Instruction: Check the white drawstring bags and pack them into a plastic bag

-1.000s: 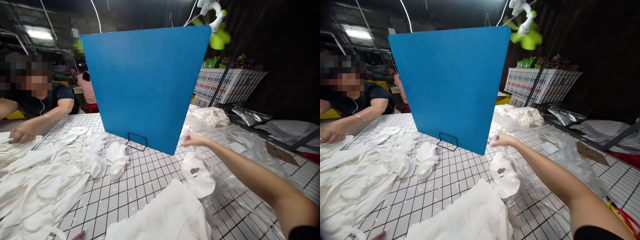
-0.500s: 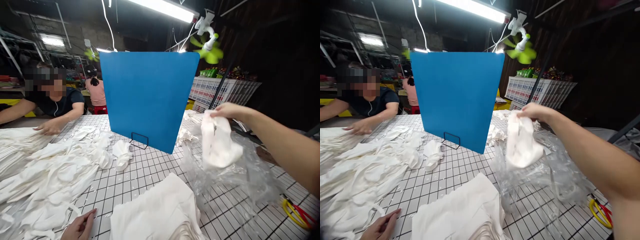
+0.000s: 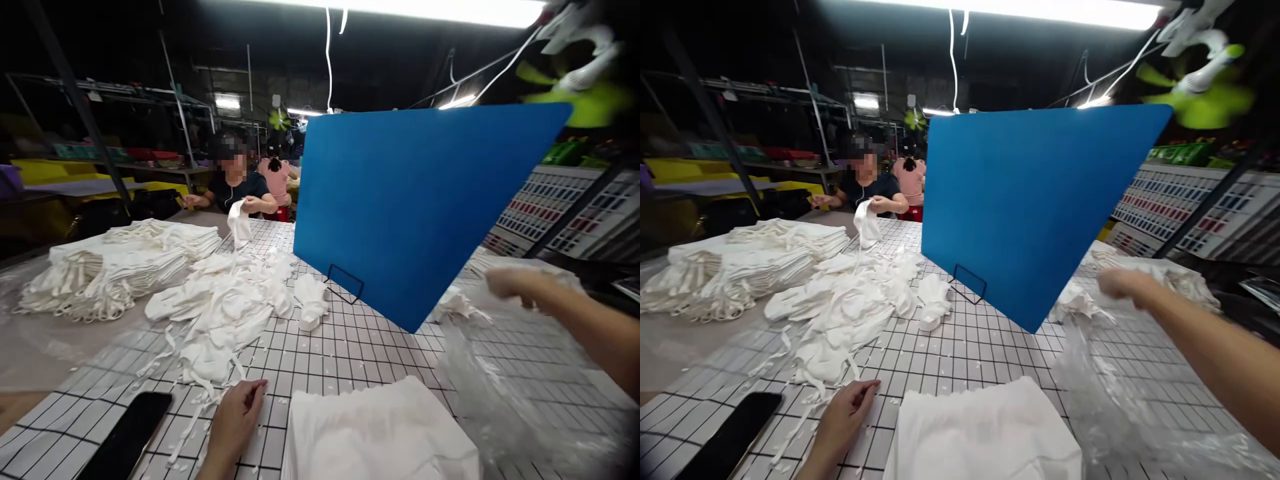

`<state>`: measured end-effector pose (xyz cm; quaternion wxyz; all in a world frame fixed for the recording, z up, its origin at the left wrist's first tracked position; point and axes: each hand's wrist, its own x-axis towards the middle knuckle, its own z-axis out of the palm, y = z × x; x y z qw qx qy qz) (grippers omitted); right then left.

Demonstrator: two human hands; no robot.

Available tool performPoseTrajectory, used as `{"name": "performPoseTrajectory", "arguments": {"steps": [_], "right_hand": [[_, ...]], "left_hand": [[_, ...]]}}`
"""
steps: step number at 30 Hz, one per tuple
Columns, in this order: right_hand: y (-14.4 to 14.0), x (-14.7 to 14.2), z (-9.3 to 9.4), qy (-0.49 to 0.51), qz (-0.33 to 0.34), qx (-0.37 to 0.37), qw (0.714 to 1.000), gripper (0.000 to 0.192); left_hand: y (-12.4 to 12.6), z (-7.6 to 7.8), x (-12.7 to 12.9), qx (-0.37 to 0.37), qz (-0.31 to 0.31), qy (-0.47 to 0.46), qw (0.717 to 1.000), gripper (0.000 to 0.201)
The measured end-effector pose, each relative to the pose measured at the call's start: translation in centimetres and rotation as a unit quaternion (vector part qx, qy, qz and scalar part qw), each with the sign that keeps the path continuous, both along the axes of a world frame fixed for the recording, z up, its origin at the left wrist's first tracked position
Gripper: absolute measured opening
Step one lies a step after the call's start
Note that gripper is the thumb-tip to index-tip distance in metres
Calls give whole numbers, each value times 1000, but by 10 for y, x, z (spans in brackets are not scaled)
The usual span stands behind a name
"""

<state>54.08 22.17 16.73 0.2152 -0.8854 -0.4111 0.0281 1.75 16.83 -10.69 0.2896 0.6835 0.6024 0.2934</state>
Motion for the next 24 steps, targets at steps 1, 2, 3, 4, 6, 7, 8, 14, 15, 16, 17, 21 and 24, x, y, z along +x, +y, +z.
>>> {"name": "performPoseTrajectory", "arguments": {"steps": [1,2,3,4,6,7,8,14,15,16,17,21,24], "right_hand": [[-6,-23,-22,33,11,-85,996,27],[-9,-52,-44,71,39,-159,984,25],[-9,-84,-66,103,79,-214,968,22],[-5,-120,-88,133,126,-249,951,18],[11,-196,-126,172,226,-256,924,22],[22,-232,-142,154,290,-205,922,26],[34,-264,-155,137,303,-173,927,28],[81,-316,-166,182,270,-69,943,16],[82,-304,-157,212,265,-48,939,14],[81,-289,-146,246,262,-21,933,15],[77,-273,-131,281,262,10,923,17],[40,-222,-59,390,290,159,860,32],[-2,-210,-11,515,325,233,758,26]], "left_hand": [[0,1,1,0,0,3,1000,39],[0,2,1,1,0,5,1000,38],[0,3,2,4,0,6,1000,37],[0,4,2,8,1,7,1000,36],[-2,5,1,17,3,4,1000,35],[-3,6,0,21,3,1,1000,34],[-4,7,-1,26,2,-3,1000,33],[-13,9,-8,48,1,-50,998,32],[-13,9,-9,47,4,-64,997,33],[-13,9,-9,43,7,-82,996,33],[-12,10,-8,39,13,-101,994,34],[-9,37,7,50,22,-173,983,35],[-11,84,32,84,-7,-230,970,36]]}}
